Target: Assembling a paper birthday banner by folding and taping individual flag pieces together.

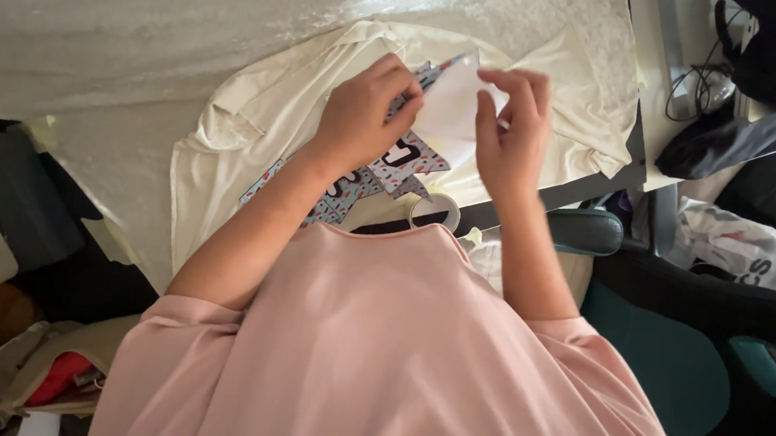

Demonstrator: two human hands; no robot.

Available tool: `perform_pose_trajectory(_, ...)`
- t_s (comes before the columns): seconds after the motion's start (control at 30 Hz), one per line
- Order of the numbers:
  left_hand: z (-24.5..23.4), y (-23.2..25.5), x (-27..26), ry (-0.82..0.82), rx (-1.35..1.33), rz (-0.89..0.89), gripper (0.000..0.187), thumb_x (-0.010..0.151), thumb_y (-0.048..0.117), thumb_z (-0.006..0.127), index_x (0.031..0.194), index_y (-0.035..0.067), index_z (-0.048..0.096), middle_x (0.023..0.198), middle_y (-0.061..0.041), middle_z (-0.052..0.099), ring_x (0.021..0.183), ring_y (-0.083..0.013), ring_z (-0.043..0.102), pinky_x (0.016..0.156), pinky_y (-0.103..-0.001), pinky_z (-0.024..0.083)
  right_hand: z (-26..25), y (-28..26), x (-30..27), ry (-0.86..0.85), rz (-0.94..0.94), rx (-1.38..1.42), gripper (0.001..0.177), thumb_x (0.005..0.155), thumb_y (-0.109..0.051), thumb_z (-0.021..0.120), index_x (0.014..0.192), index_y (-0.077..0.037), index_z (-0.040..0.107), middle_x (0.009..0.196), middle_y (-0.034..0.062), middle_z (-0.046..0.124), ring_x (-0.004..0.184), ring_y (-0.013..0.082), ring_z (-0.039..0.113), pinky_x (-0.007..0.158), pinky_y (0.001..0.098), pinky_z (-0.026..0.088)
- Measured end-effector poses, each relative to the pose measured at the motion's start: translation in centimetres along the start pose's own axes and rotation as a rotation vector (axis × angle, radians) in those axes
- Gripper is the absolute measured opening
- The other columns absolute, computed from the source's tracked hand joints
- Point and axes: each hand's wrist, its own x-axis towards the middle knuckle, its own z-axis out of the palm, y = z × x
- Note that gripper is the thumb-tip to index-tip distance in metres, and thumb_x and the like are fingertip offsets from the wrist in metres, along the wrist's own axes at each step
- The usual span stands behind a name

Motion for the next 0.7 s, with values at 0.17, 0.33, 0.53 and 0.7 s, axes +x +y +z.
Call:
perform_pose_trajectory(0.17,-0.9,0.8,0.1,-0.105,0.003,-0.038,0.012,0.092,0.021,0.074,0.095,0.01,0.068,0.099,-0.005,0.065,0.079,-0.03,0.067,0.069,-0.041,0.052,-1.0,-1.5,2.0,-0.173,-0.262,-0.231,0.028,0.095,0.001,0.075,0.119,-0.014,0.074,0.126,0.0093,0.06,0.072,0.0178,0.057,0.063,0.0332,0.048)
perform_pose_trajectory(0.33,-0.6,0.2,0.1,-0.099,-0.066,-0.16,0.012,0.091,0.022,0.075,0.094,0.011,0.07,0.097,-0.003,0.066,0.073,-0.0265,0.069,0.068,-0.04,0.053,-0.3,-0.9,1.7,-0.161,-0.467,-0.326,0.019,0.091,-0.006,0.081,0.106,-0.014,0.074,0.123,0.0055,0.064,0.087,0.0225,0.062,0.07,0.0356,0.054)
perform_pose_trajectory(0.53,-0.7,0.2,0.0,-0.148,-0.032,-0.075,0.012,0.091,0.022,0.074,0.093,0.011,0.07,0.098,-0.003,0.067,0.077,-0.027,0.069,0.07,-0.04,0.053,-0.4,0.3,2.3,-0.188,-0.411,-0.309,0.024,0.089,0.002,0.076,0.108,-0.012,0.077,0.122,0.0072,0.069,0.091,0.0233,0.065,0.071,0.0382,0.054)
perform_pose_trajectory(0.7,-0.7,0.2,0.3,-0.167,-0.008,-0.134,0.014,0.09,0.025,0.075,0.091,0.012,0.072,0.097,-0.003,0.067,0.075,-0.0279,0.067,0.07,-0.041,0.052,-1.2,-0.4,3.0,-0.294,-0.516,-0.223,0.019,0.093,0.003,0.074,0.107,-0.008,0.069,0.116,0.0051,0.066,0.105,0.028,0.065,0.083,0.0402,0.056)
